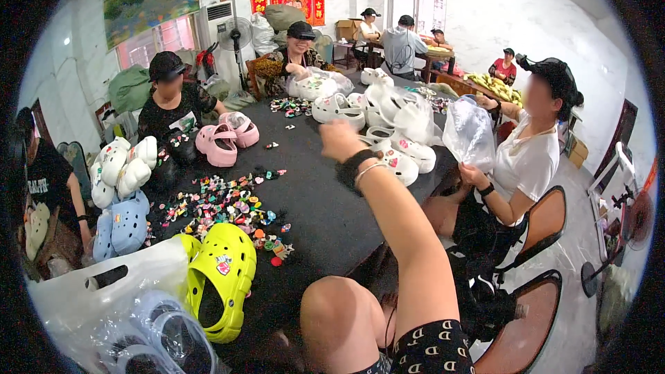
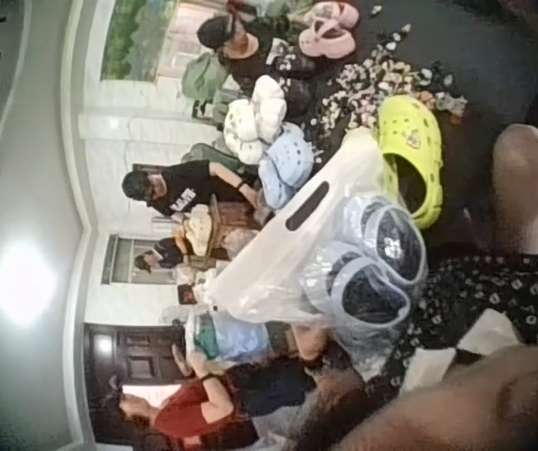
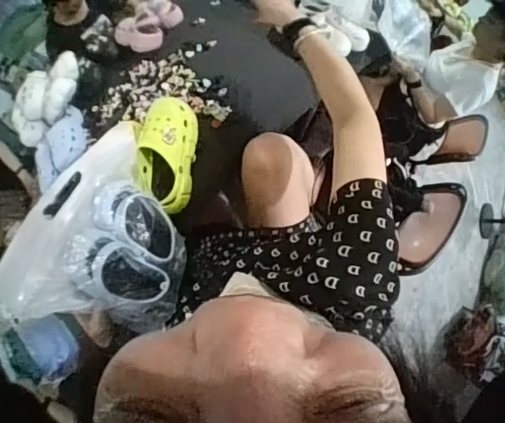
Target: Decorating plastic clog-style shoes with decorative charms and packing them into bags.
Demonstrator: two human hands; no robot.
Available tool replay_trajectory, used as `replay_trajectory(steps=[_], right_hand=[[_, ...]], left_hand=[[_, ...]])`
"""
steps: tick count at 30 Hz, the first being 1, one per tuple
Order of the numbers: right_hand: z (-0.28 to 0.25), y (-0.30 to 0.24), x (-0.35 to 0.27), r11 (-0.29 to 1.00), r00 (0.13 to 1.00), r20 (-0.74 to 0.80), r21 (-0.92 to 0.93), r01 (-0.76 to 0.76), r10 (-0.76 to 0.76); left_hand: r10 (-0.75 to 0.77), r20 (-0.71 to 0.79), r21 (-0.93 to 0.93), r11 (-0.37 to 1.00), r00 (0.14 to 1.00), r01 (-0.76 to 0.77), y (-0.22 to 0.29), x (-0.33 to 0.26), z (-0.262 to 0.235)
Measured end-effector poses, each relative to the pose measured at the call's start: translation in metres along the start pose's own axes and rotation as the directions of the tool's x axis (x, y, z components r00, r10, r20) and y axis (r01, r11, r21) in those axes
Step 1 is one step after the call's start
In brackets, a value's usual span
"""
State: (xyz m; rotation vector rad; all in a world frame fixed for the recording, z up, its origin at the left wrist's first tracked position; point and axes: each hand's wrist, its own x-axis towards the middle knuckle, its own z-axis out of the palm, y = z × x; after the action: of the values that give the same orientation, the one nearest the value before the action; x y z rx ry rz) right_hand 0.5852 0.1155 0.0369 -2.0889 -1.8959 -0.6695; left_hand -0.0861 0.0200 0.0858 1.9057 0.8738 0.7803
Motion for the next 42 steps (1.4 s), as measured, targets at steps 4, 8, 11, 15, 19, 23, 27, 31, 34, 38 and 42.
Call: replay_trajectory(steps=[4,8,11,15,19,23,27,31,34,38,42], right_hand=[[0.008,0.068,-0.017,0.941,0.931,0.144,0.000,-0.339,0.336],[0.039,0.132,-0.041,0.862,0.818,0.343,0.045,-0.505,0.462],[0.036,0.098,-0.033,0.836,0.782,0.300,-0.137,-0.532,0.547],[0.039,0.104,-0.022,0.736,0.674,0.300,-0.340,-0.586,0.675],[0.053,0.104,-0.017,0.665,0.669,0.144,-0.379,-0.644,0.730],[0.057,0.088,-0.022,0.733,0.758,0.128,-0.399,-0.551,0.640],[0.043,0.054,-0.027,0.932,0.917,0.198,-0.187,-0.310,0.345],[0.007,-0.009,-0.029,0.998,0.976,0.216,-0.055,-0.023,0.034],[-0.026,-0.092,-0.026,0.991,0.918,0.380,-0.025,0.128,-0.109],[-0.046,-0.142,-0.026,0.963,0.928,0.260,0.108,0.248,-0.268],[-0.137,-0.222,-0.018,0.646,0.890,-0.252,0.617,0.450,-0.379]], left_hand=[[-0.043,-0.075,-0.066,0.997,0.996,0.038,-0.003,-0.034,0.004],[-0.054,-0.198,-0.129,0.991,0.979,0.029,-0.006,-0.070,0.015],[-0.096,-0.278,-0.157,0.986,0.956,0.054,0.005,-0.097,0.033],[-0.121,-0.284,-0.210,0.976,0.951,0.061,0.013,-0.118,0.042],[-0.130,-0.273,-0.270,0.961,0.953,0.053,0.010,-0.125,0.045],[-0.170,-0.343,-0.312,0.948,0.924,0.059,0.000,-0.136,0.052],[-0.267,-0.347,-0.410,0.905,0.899,0.111,-0.009,-0.140,0.041],[-0.288,-0.462,-0.215,0.954,0.839,0.209,-0.022,-0.144,0.034],[-0.256,-0.448,-0.342,0.934,0.857,0.100,0.001,-0.121,0.047],[-0.275,-0.368,-0.315,0.936,0.888,0.159,0.010,-0.127,0.049],[-0.276,-0.317,-0.433,0.893,0.907,0.120,0.009,-0.116,0.050]])
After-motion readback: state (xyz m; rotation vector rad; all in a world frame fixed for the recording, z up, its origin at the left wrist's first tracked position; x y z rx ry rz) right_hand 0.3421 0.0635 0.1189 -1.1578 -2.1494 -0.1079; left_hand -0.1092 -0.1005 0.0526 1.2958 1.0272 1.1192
